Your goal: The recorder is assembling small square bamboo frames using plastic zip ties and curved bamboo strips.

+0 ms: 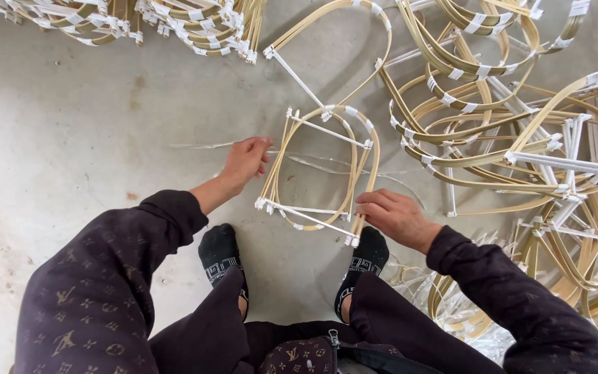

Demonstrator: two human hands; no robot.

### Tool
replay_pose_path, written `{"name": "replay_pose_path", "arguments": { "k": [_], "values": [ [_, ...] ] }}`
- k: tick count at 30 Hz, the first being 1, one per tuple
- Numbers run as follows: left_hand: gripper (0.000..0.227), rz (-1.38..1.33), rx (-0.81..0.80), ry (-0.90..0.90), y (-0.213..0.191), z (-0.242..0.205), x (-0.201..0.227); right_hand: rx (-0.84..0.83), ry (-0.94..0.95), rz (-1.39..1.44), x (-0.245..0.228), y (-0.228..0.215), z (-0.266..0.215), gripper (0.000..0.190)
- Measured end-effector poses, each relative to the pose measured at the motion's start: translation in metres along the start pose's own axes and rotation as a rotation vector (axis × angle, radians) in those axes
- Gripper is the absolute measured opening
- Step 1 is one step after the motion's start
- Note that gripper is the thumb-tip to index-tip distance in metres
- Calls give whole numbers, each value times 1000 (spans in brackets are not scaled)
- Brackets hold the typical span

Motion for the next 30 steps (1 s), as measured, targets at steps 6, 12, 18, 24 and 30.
{"name": "replay_pose_path", "arguments": {
  "k": [6, 12, 18, 24, 30],
  "values": [
    [50, 273, -71, 187, 1, -34, 43, -112, 71, -9, 18, 40, 8, 40],
    [66, 491, -111, 305, 16, -40, 54, -114, 527, -150, 106, 4, 85, 38],
    [69, 604, -142, 341, 21, -46, 50, 10, 282, -237, 181, 47, 145, 45],
    [68, 593, -162, 344, 22, -48, 57, 325, 388, -131, 151, -42, 155, 14],
    [68, 584, -183, 309, 23, -44, 50, 589, 434, 463, 79, -111, 88, 9]
  ]
}}
Point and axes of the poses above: each hand's wrist, its own z-axis towards the middle knuckle, its own y-axis out of the palm, x = y × z, the point moved 8 cm from there along z, towards the middle knuckle, and after that the axes turned 11 degrees about y, right-handed, at the moved point
